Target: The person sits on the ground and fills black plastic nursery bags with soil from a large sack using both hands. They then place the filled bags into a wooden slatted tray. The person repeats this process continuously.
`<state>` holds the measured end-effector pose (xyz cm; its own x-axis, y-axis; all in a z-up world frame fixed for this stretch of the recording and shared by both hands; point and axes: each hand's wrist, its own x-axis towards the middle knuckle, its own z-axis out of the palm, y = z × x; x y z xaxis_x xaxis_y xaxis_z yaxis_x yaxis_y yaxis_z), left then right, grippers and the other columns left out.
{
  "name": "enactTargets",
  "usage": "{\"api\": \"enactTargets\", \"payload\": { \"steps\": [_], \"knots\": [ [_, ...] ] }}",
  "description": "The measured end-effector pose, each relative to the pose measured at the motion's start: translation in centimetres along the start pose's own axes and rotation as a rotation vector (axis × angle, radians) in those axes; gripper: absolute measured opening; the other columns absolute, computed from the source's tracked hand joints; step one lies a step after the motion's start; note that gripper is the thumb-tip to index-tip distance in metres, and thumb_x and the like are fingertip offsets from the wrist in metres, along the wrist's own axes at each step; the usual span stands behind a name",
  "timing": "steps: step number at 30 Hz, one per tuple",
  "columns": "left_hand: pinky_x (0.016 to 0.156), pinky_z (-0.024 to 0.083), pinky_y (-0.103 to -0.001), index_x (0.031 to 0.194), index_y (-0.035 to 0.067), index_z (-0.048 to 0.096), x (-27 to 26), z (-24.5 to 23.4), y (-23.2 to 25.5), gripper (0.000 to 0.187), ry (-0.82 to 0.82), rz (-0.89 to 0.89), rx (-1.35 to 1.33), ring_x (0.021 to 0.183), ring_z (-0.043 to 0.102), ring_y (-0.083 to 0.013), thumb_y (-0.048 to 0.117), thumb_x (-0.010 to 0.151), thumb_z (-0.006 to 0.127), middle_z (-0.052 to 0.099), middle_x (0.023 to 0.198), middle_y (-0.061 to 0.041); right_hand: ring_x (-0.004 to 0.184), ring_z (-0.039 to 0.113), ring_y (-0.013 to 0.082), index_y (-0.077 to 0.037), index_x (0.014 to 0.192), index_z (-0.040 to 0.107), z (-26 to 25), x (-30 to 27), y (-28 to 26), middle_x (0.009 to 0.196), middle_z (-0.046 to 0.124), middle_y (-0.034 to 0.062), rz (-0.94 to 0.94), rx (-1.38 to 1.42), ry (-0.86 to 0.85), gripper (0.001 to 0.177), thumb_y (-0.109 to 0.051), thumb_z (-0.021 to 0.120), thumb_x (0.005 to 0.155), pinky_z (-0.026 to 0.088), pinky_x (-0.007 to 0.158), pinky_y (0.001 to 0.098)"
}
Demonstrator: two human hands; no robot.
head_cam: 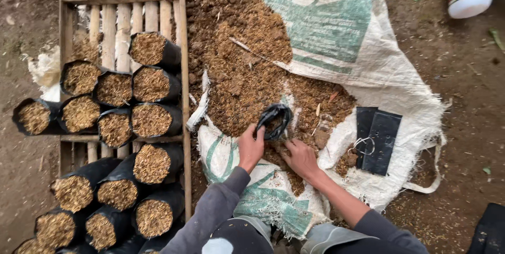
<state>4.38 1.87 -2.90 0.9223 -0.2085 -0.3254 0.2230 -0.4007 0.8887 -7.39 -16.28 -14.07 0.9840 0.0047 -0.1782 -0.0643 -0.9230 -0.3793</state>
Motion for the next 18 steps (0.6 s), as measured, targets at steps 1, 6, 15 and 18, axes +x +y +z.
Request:
{"api": "enactTargets", "payload": {
  "steps": [1, 6, 15, 18],
  "knots": [
    [0.067, 0.060, -0.045, 0.096, 0.003, 0.069, 0.3, 0.7, -1.0, 0.022, -0.002, 0.009, -0.009, 0.085, 0.073, -0.0352, 0.020, 0.104, 0.059, 0.071, 0.083, -0.019, 0.097, 0.072, 0.0274, -0.011, 0.117, 0.068, -2.4, 0.1, -1.0, 0.101, 0.069, 0.0088, 0.001, -0.011, 0.006, 0.035, -0.035, 0.073, 0.092, 0.063, 0.081, 0.0377],
    [0.079, 0.059, -0.053, 0.108, 0.000, 0.068, -0.9, 1.5, -0.9, 0.019, -0.115, -0.057, 0.113, 0.097, 0.072, -0.0412, 0.017, 0.100, 0.064, 0.070, 0.095, -0.021, 0.105, 0.072, 0.0360, -0.007, 0.121, 0.071, -9.9, 1.1, -3.4, 0.109, 0.075, 0.0196, 0.815, 1.039, -0.064, 0.050, -0.049, 0.069, 0.094, 0.059, 0.092, 0.0502],
    [0.079, 0.059, -0.056, 0.120, -0.003, 0.058, -1.8, 2.1, -1.0, 0.025, -0.176, -0.057, 0.066, 0.100, 0.071, -0.0438, 0.010, 0.099, 0.054, 0.067, 0.104, -0.027, 0.146, 0.033, 0.0540, 0.001, 0.154, 0.037, -20.4, 1.8, -9.8, 0.162, 0.028, 0.0345, 0.890, 2.042, -0.133, 0.073, -0.046, 0.053, 0.101, 0.028, 0.117, 0.0674],
    [0.078, 0.059, -0.056, 0.121, -0.004, 0.058, -0.9, 1.6, -2.4, 0.026, -0.151, -0.059, 0.030, 0.100, 0.070, -0.0412, 0.013, 0.102, 0.055, 0.066, 0.105, -0.027, 0.148, 0.029, 0.0555, -0.003, 0.160, 0.029, -23.6, 1.5, -10.3, 0.163, 0.009, 0.0401, 0.643, 1.509, -0.354, 0.071, -0.037, 0.053, 0.103, 0.027, 0.118, 0.0687]
  ]
}}
